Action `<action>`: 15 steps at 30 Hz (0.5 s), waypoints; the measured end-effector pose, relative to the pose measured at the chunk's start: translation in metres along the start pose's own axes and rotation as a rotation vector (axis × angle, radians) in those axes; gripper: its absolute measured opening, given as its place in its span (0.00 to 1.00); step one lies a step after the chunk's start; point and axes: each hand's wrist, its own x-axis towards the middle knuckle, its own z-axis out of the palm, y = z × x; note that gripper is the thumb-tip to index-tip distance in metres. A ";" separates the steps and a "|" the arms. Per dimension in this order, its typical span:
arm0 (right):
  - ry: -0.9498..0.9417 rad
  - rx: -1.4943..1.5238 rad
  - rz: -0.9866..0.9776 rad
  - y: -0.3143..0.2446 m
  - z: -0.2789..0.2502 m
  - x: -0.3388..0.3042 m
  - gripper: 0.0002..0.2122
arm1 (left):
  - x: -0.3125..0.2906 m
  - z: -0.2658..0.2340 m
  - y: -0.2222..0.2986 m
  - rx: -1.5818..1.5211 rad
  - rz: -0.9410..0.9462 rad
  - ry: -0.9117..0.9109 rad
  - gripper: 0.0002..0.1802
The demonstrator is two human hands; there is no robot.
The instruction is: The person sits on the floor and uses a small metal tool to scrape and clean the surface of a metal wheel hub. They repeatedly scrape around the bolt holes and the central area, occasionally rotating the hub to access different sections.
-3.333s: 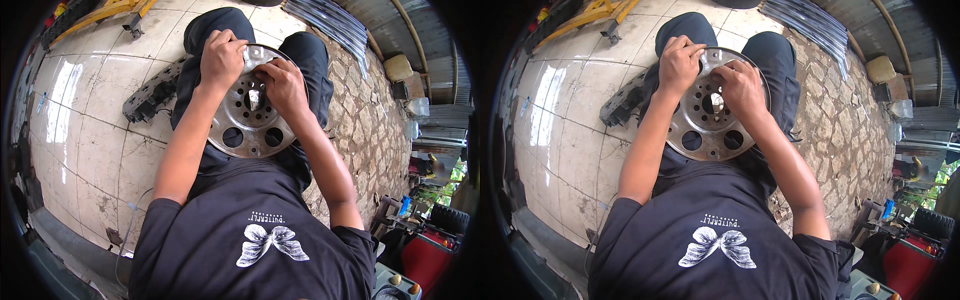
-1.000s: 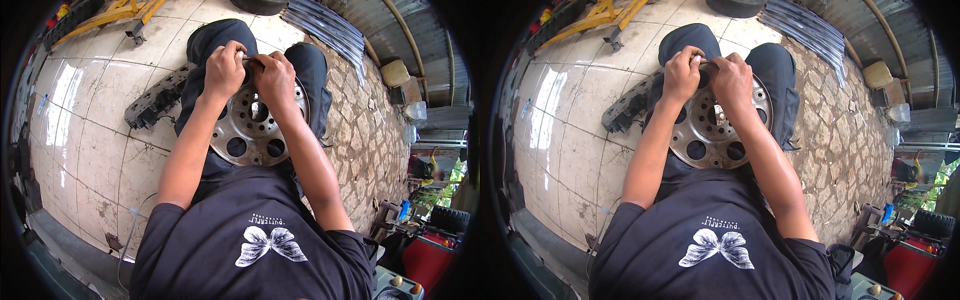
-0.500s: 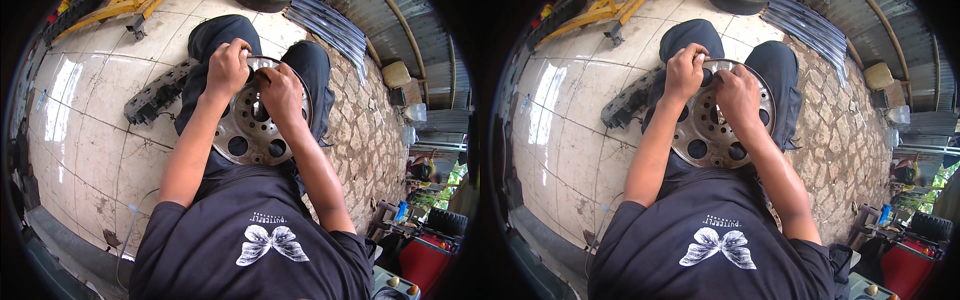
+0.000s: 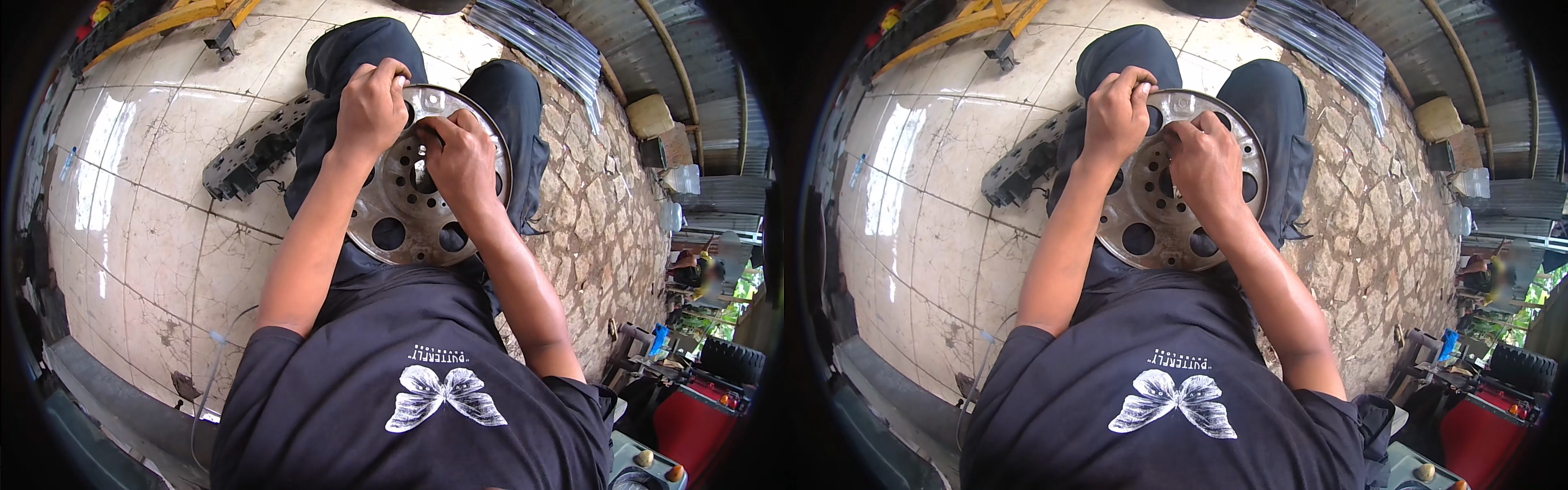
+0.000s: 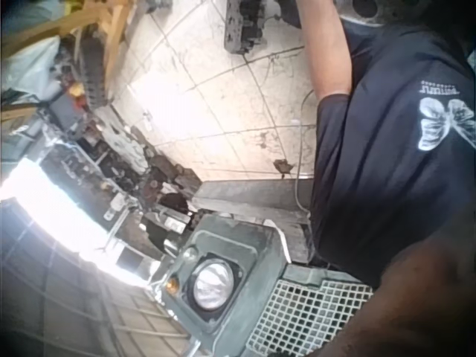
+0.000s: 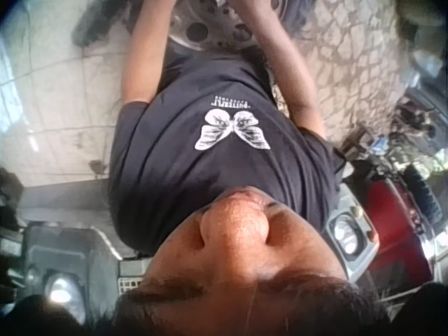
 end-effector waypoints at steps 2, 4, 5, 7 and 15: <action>0.027 -0.012 0.012 0.001 0.001 0.010 0.06 | 0.001 0.001 -0.001 0.020 -0.012 -0.018 0.04; 0.091 -0.004 -0.020 0.005 0.010 0.030 0.06 | 0.003 0.001 -0.001 0.032 -0.019 -0.034 0.05; 0.095 -0.006 -0.018 0.005 0.012 0.034 0.06 | 0.004 0.001 -0.001 0.034 -0.020 -0.041 0.05; 0.101 -0.011 -0.017 0.004 0.014 0.039 0.06 | 0.004 0.001 -0.002 0.027 -0.023 -0.045 0.04; 0.092 0.018 0.007 0.007 0.010 0.031 0.07 | 0.005 0.002 -0.002 -0.025 -0.037 -0.031 0.04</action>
